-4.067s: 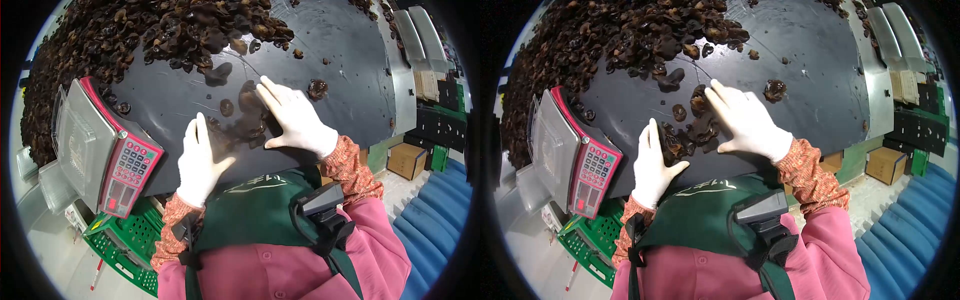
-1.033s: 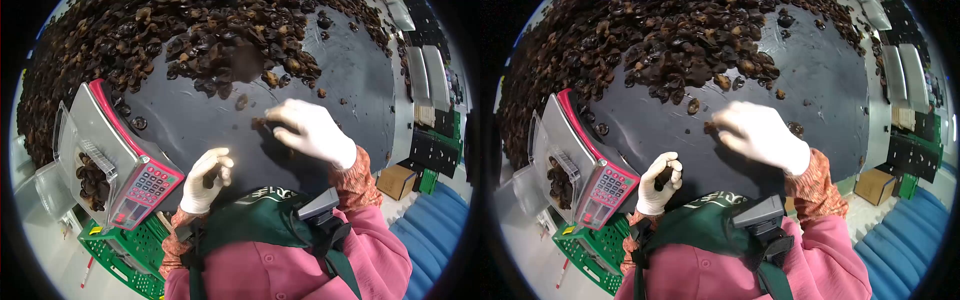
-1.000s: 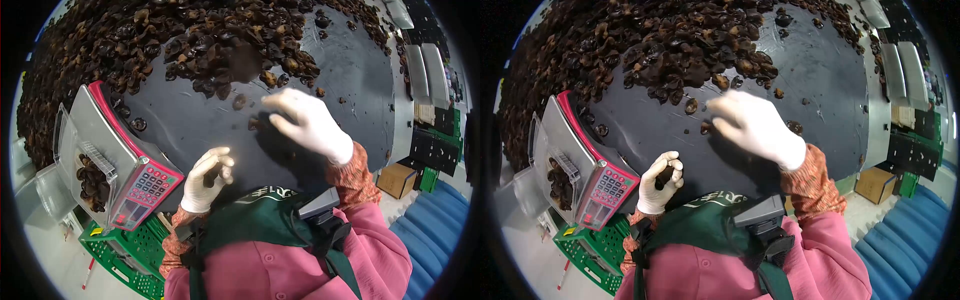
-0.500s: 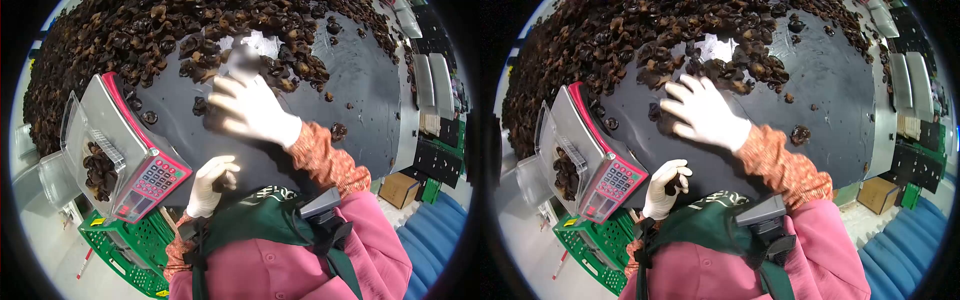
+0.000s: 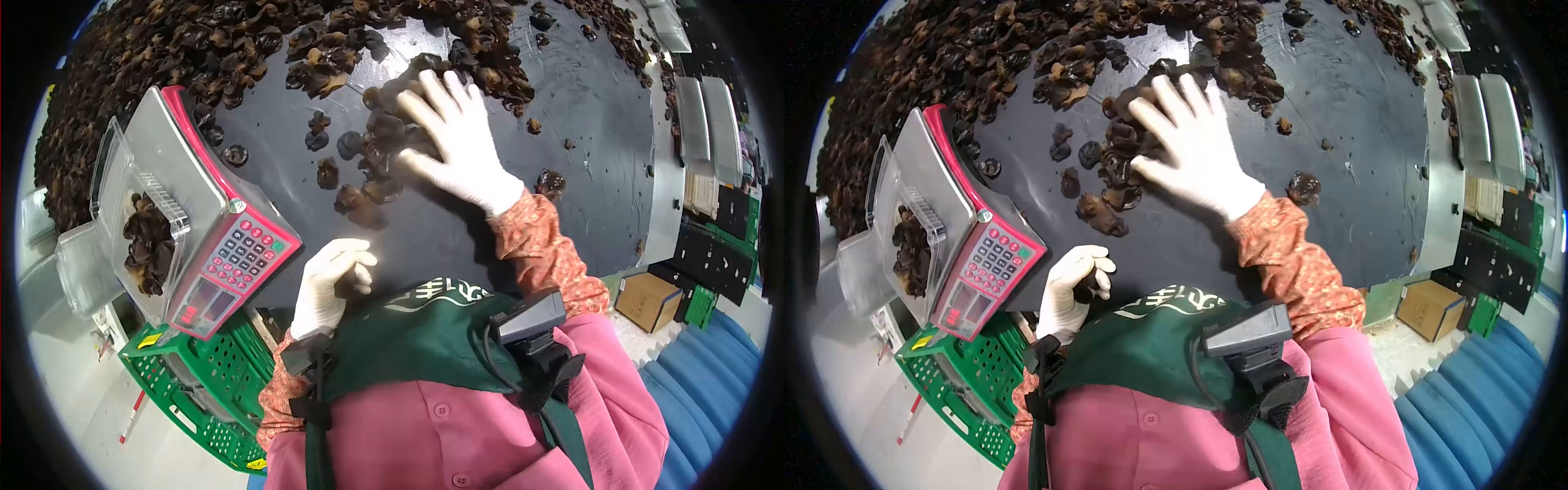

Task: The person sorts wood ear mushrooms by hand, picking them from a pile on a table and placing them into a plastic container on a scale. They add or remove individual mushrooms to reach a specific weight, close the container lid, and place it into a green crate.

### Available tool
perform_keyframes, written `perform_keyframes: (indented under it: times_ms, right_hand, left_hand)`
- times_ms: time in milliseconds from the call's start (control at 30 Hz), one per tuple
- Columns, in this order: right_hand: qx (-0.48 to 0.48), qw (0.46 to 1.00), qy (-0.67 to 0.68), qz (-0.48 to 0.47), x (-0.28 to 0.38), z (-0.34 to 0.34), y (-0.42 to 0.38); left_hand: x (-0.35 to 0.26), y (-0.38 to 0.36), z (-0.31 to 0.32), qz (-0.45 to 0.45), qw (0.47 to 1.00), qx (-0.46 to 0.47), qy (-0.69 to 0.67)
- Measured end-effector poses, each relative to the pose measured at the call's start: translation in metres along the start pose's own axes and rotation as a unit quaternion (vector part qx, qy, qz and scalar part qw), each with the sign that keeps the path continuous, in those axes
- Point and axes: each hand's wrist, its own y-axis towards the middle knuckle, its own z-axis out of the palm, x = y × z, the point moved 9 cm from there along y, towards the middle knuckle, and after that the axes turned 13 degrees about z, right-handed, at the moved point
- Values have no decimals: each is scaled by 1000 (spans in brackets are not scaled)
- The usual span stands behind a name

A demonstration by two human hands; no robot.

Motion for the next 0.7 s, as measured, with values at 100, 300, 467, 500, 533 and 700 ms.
perform_keyframes:
  times_ms: [100, 300, 467, 500, 533, 700]
  right_hand:
    - [72, 990, 55, -107, 43, 13, -28]
    - [162, 976, 60, -129, 34, -18, -90]
    - [13, 999, 26, 16, -5, -60, -88]
    - [-6, 999, 35, 38, -8, -65, -88]
    - [-26, 998, 41, 46, -9, -68, -88]
    - [-47, 998, 41, 24, 6, -59, -103]
  left_hand:
    - [-2, -9, -5, 12, 1000, -9, 11]
    - [1, -12, -21, 44, 997, -41, 41]
    - [-10, -4, -16, 101, 989, -45, 100]
    - [-14, -4, -14, 114, 986, -54, 111]
    - [-20, -4, -9, 120, 981, -58, 142]
    - [-49, 15, 9, 334, 856, -72, 389]
